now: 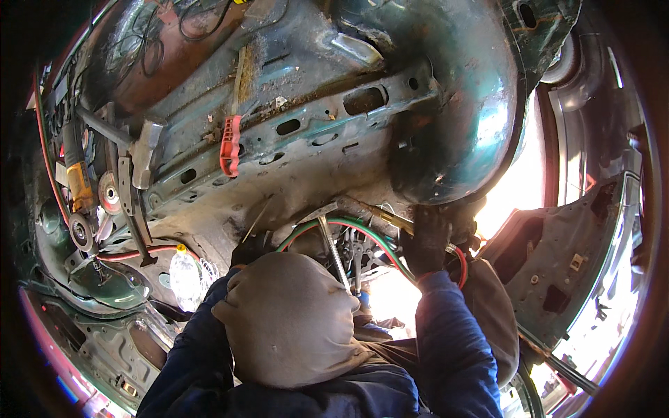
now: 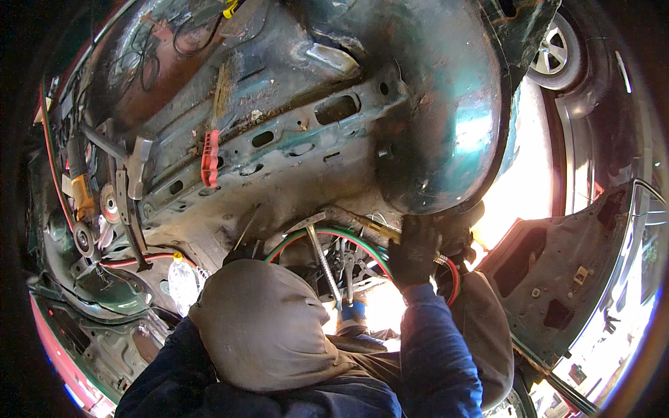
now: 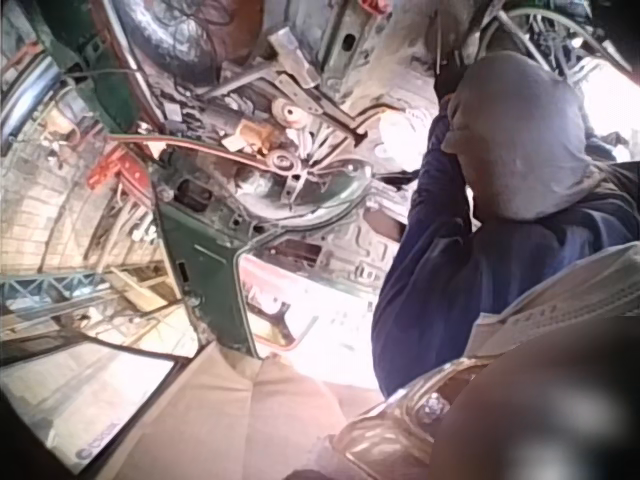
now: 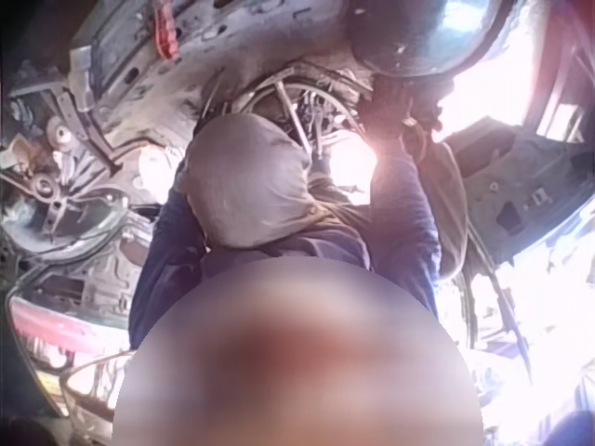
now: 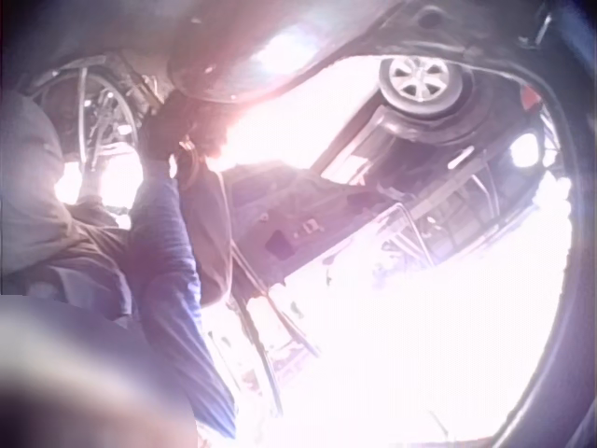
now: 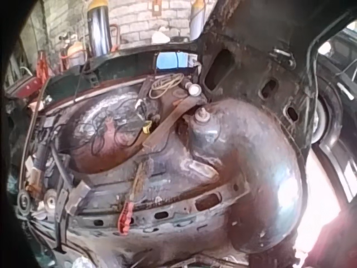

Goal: The person uses a welding torch and filler wire to weld a section of the car's undercarriage frame. They repeatedly apply heat and wire to the same area, then use a hammer to tap the weld.

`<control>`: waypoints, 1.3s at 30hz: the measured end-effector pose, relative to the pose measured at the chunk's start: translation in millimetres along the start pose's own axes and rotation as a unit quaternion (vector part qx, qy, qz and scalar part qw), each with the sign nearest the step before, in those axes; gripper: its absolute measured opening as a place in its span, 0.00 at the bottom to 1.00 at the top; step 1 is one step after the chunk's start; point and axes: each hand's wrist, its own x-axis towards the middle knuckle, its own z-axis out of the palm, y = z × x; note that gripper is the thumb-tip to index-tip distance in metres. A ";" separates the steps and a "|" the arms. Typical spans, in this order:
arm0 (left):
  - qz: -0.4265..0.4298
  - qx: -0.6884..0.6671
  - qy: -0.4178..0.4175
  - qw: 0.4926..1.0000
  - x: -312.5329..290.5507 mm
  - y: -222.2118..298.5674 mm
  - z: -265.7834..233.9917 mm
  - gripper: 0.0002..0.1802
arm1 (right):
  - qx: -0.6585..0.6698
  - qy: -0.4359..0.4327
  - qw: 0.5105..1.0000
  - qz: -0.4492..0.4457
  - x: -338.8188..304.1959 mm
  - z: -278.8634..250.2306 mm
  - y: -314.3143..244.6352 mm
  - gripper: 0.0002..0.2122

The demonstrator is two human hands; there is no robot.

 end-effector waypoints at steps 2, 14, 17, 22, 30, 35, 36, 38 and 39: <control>0.008 -0.009 0.015 1.000 2.9 -2.3 6.3 0.28 | 0.027 -0.074 0.997 0.017 7.6 -10.1 24.7 0.39; 0.059 -0.059 0.147 0.986 1.6 -13.7 29.0 0.26 | 0.166 -0.352 0.919 -0.066 20.3 -2.7 103.0 0.28; 0.076 -0.072 0.202 0.974 -2.7 -21.3 39.2 0.26 | 0.179 -0.364 0.910 -0.082 11.2 -39.6 79.6 0.26; 0.142 -0.090 0.301 0.939 16.3 -20.8 75.0 0.25 | 0.289 -0.298 0.905 0.089 -56.0 -107.8 47.4 0.27; 0.122 -0.132 0.270 0.946 -40.7 -7.1 45.7 0.21 | 0.209 -0.098 0.972 0.055 -110.8 -201.4 -20.8 0.23; 0.121 -0.105 0.246 0.956 -44.0 11.5 18.5 0.24 | 0.262 0.031 0.962 0.076 -132.2 -266.0 -75.0 0.25; 0.144 -0.101 0.297 0.939 -36.3 2.6 34.1 0.24 | 0.282 0.048 0.955 0.077 -133.1 -273.1 -75.3 0.26; 0.177 -0.092 0.320 0.926 -36.8 4.5 39.8 0.24 | 0.207 0.117 0.971 0.028 -139.4 -292.6 -73.6 0.27; 0.183 -0.087 0.298 0.933 -41.5 13.0 27.9 0.24 | 0.171 0.154 0.973 0.006 -140.1 -302.4 -69.6 0.28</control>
